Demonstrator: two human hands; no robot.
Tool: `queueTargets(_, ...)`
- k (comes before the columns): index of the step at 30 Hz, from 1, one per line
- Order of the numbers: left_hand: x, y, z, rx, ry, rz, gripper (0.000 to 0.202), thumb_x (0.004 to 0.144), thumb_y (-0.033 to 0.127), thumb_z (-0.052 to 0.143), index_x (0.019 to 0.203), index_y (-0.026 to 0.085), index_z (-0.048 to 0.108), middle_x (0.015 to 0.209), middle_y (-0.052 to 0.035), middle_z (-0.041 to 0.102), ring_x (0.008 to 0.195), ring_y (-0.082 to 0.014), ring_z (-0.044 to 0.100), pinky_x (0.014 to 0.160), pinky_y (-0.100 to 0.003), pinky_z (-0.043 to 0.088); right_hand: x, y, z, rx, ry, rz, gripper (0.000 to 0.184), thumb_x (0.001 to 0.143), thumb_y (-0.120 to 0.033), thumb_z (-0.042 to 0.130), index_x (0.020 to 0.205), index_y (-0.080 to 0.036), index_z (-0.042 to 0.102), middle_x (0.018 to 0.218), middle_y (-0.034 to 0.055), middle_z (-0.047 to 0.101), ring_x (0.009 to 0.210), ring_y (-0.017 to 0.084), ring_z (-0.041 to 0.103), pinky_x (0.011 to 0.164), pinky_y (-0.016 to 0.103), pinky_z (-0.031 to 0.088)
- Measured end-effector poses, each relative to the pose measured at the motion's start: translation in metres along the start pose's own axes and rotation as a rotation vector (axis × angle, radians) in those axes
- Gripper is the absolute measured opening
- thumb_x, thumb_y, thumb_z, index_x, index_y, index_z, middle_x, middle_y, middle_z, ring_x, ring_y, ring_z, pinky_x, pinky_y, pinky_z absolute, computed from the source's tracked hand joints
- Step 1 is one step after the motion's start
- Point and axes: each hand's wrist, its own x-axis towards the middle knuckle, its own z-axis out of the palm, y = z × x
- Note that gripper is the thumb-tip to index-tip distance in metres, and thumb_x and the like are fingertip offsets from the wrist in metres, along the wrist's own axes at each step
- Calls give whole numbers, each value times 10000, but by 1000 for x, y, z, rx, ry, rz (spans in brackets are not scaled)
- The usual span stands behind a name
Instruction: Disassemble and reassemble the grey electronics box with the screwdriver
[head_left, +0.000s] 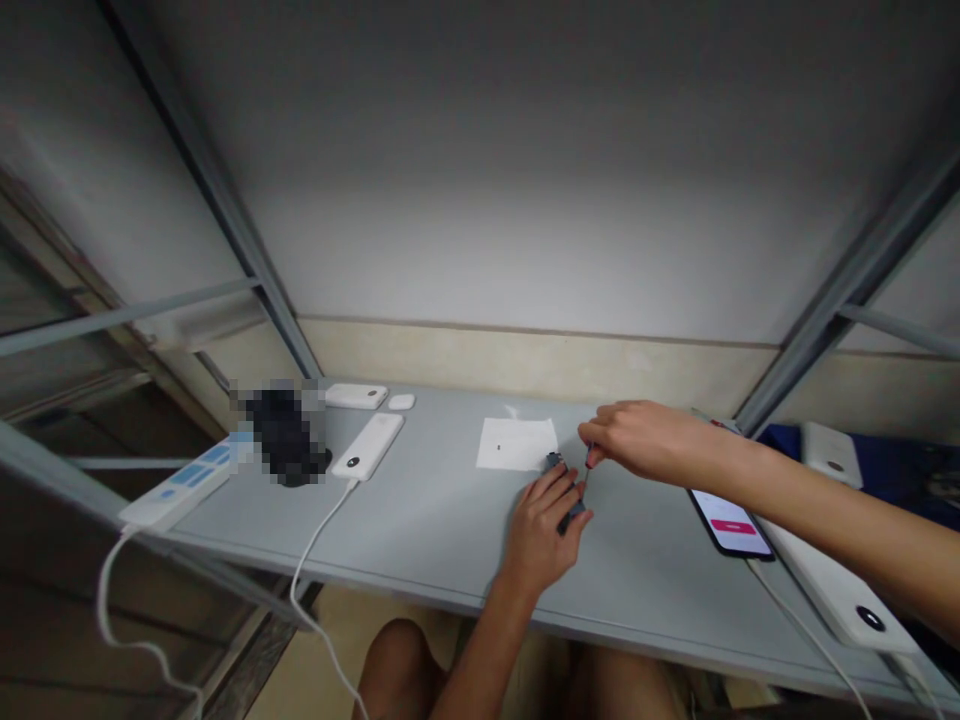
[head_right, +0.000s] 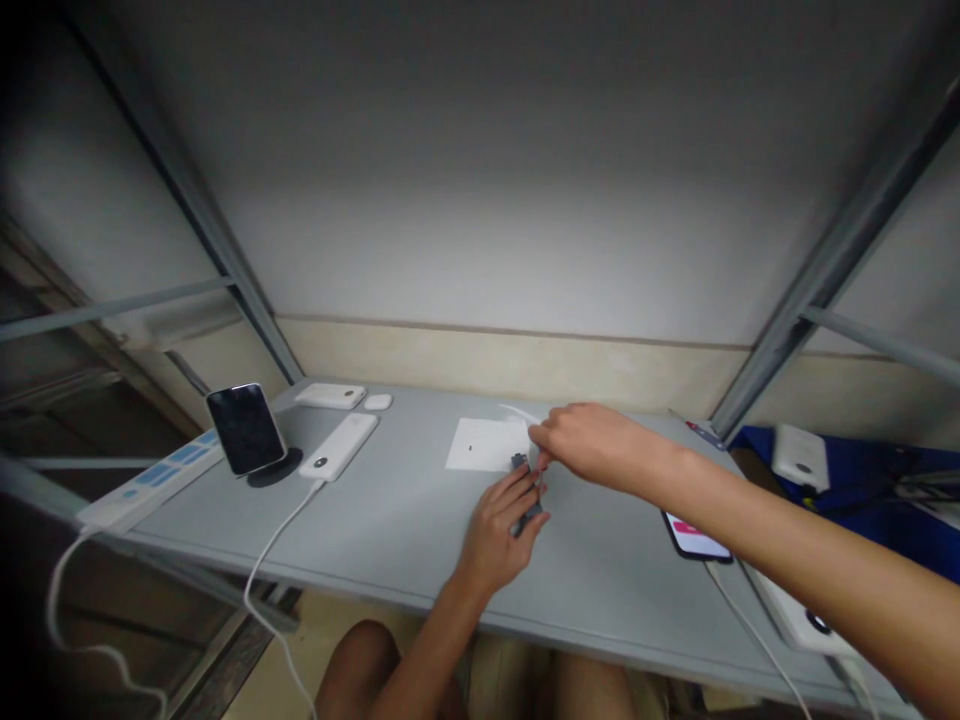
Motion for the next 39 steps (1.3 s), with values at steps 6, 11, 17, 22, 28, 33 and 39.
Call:
queueTargets(6, -2, 1, 1, 27, 6, -10, 300, 928, 270, 689, 1221, 210, 718, 1305, -91, 726, 1308, -288, 624, 1049, -495, 586, 13, -19, -3, -352, -220, -19, 381, 1069, -334, 492, 853, -139, 737, 717, 134, 753, 676, 252, 735, 596, 304, 381)
queueTargets(11, -2, 2, 1, 46, 18, 7, 313, 940, 255, 642, 1240, 188, 704, 1320, -101, 716, 1320, -291, 614, 1034, -488, 593, 11, -23, -12, -332, -226, 27, 502, 1089, -361, 393, 778, -147, 724, 678, 136, 739, 639, 244, 720, 597, 315, 360)
queueTargets(17, -3, 0, 4, 71, 25, 35, 328, 935, 235, 623, 1248, 167, 693, 1321, -109, 715, 1323, -308, 611, 1020, -492, 602, 6, -19, -21, -82, -244, -104, 114, 927, -118, 565, 985, -175, 646, 935, 89, 745, 860, 227, 698, 717, 317, 408)
queueTargets(22, -4, -1, 5, 77, 24, 45, 339, 932, 214, 618, 1260, 162, 684, 1358, -118, 693, 1345, -304, 596, 1048, -492, 590, 7, -22, -22, -43, -284, -87, 224, 828, -25, 578, 933, -195, 680, 890, 59, 767, 790, 210, 708, 664, 307, 375)
queueTargets(28, -5, -1, 6, 93, 39, 58, 357, 937, 222, 611, 1284, 166, 674, 1307, -129, 717, 1328, -306, 609, 1034, -484, 601, 13, -33, -20, -193, -373, 50, 374, 1047, -390, 490, 964, -139, 754, 769, 151, 775, 716, 273, 741, 598, 319, 366)
queueTargets(33, -5, -1, 6, 103, 27, 50, 317, 944, 225, 612, 1246, 178, 693, 1330, -117, 706, 1319, -307, 616, 1044, -489, 599, 23, -36, -21, -224, -432, 138, 529, 1080, -442, 383, 945, -135, 792, 826, 189, 788, 785, 306, 767, 626, 331, 406)
queueTargets(39, -6, 0, 6, 97, 47, 28, 302, 944, 208, 605, 1228, 204, 705, 1377, -98, 678, 1363, -284, 582, 1072, -464, 592, 31, 2, -37, -30, -336, 246, 510, 1062, -499, 393, 940, -229, 808, 921, 106, 815, 847, 263, 758, 723, 319, 467)
